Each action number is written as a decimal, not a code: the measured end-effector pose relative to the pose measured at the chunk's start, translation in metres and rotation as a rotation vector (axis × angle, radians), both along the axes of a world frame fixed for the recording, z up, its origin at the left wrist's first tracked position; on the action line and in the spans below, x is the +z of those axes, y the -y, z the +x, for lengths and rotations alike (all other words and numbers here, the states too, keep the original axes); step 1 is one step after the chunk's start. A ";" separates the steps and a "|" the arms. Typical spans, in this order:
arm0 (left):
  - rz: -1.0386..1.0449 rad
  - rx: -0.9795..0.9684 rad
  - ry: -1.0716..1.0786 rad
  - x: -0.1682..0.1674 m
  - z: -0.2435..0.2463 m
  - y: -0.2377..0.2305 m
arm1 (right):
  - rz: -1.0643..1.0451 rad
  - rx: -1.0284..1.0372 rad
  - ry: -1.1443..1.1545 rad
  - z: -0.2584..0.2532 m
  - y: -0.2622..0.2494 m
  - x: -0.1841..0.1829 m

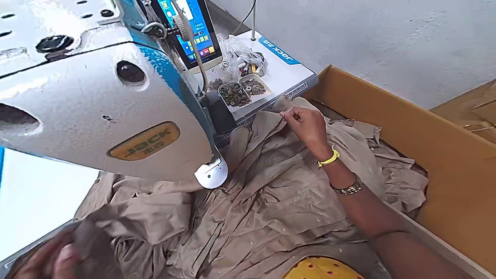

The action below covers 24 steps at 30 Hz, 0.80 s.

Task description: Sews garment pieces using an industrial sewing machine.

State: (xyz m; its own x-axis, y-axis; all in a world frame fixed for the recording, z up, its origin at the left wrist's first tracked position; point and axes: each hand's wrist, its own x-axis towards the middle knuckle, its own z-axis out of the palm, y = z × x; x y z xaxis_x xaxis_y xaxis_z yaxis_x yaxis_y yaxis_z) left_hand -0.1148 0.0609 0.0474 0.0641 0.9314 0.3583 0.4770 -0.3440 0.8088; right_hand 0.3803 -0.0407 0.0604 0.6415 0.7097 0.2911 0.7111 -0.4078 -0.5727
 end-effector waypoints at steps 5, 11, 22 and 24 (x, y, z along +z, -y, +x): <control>0.088 -0.212 -0.113 0.019 0.045 -0.003 | -0.361 -0.043 -0.229 0.008 -0.020 -0.023; 0.267 -0.516 0.150 0.062 0.058 0.027 | 0.604 0.015 -0.559 -0.026 -0.035 -0.028; 0.369 -0.797 -0.066 0.109 0.086 0.073 | 0.397 1.698 -0.304 -0.174 0.035 0.051; 0.301 -0.788 -0.233 0.107 0.083 0.082 | 0.407 1.693 -0.384 -0.173 0.030 0.064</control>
